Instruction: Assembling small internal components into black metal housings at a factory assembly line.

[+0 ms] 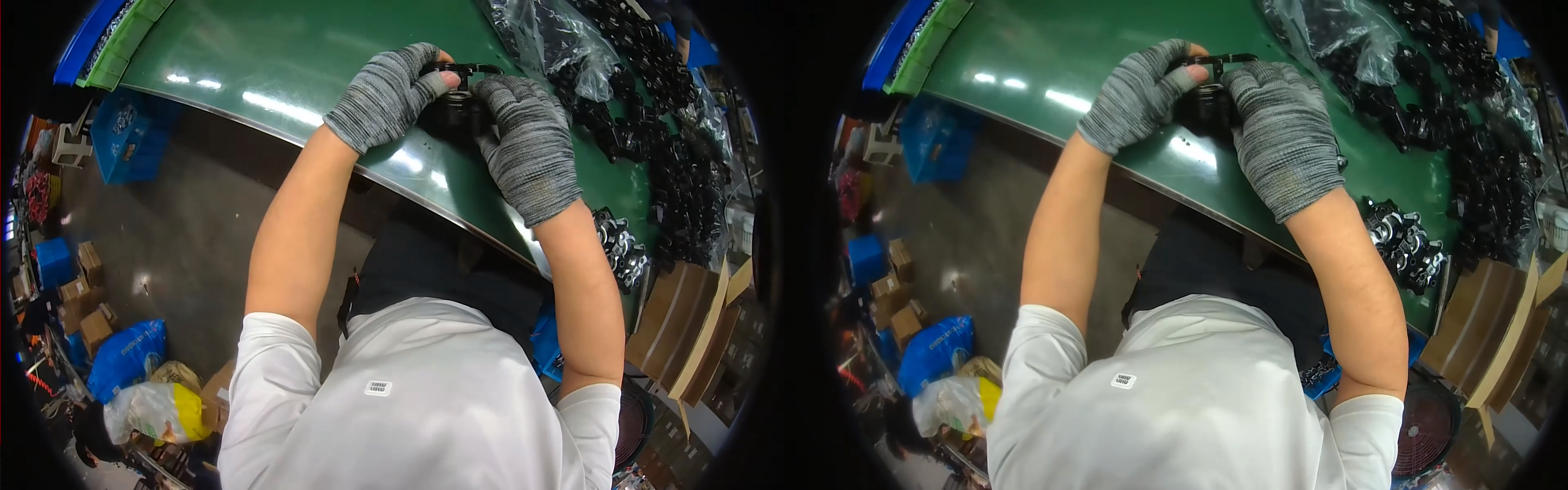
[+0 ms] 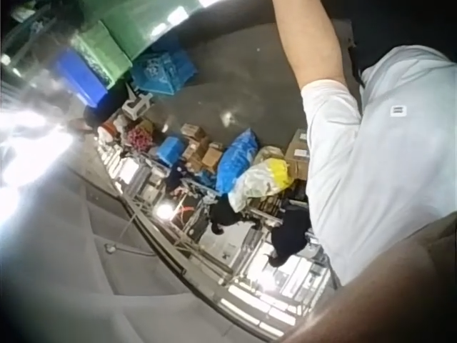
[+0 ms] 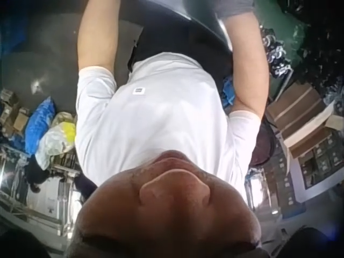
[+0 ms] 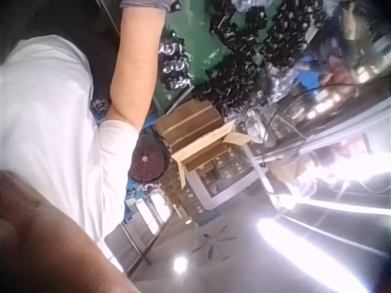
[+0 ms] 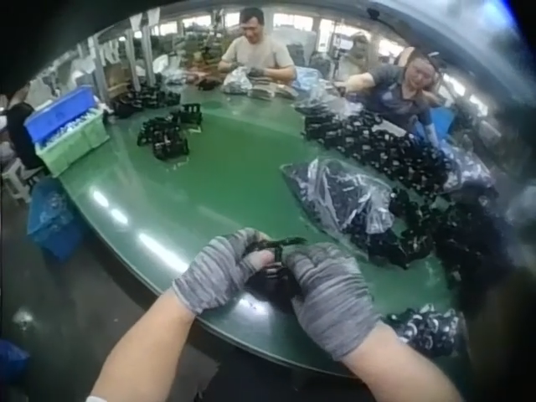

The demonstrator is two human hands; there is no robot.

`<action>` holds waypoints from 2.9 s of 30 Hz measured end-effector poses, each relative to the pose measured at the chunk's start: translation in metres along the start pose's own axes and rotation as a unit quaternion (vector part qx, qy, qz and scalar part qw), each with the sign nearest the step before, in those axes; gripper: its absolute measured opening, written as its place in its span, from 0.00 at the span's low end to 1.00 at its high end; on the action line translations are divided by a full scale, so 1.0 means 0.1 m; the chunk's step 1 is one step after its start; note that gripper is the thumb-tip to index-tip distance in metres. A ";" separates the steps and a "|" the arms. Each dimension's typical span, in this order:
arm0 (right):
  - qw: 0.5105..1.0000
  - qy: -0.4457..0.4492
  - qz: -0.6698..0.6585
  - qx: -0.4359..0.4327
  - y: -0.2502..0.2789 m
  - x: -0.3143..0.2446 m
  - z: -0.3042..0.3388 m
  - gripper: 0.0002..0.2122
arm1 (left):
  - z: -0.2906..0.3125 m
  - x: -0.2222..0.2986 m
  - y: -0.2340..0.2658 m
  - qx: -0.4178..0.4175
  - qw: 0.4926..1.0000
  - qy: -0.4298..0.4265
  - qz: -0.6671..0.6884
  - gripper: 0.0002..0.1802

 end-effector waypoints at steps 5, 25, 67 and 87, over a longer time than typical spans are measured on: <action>1.000 0.005 -0.024 -0.005 -0.03 -0.01 -0.03 0.17 | 0.09 0.05 -0.03 0.032 0.998 -0.010 0.055 0.22; 0.987 0.002 -0.161 -0.003 0.01 -0.23 -0.03 0.17 | 0.21 0.07 -0.03 0.086 0.989 -0.068 0.097 0.18; 0.942 -0.038 -0.322 -0.087 0.83 -0.07 1.20 0.21 | 1.37 0.77 -1.00 0.019 0.737 0.238 0.632 0.26; 0.949 -0.060 -0.309 0.037 1.12 -0.02 1.91 0.11 | 1.37 1.37 -1.86 -0.147 0.663 0.278 0.679 0.23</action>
Point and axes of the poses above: each hand's wrist, its own z-axis away from the middle knuckle, its own y-axis out of the back of the hand, x = y × z, the point moved 6 cm from there along -z, towards the middle knuckle, and after that the axes turned 5 degrees about -x, right-handed, at the moved point
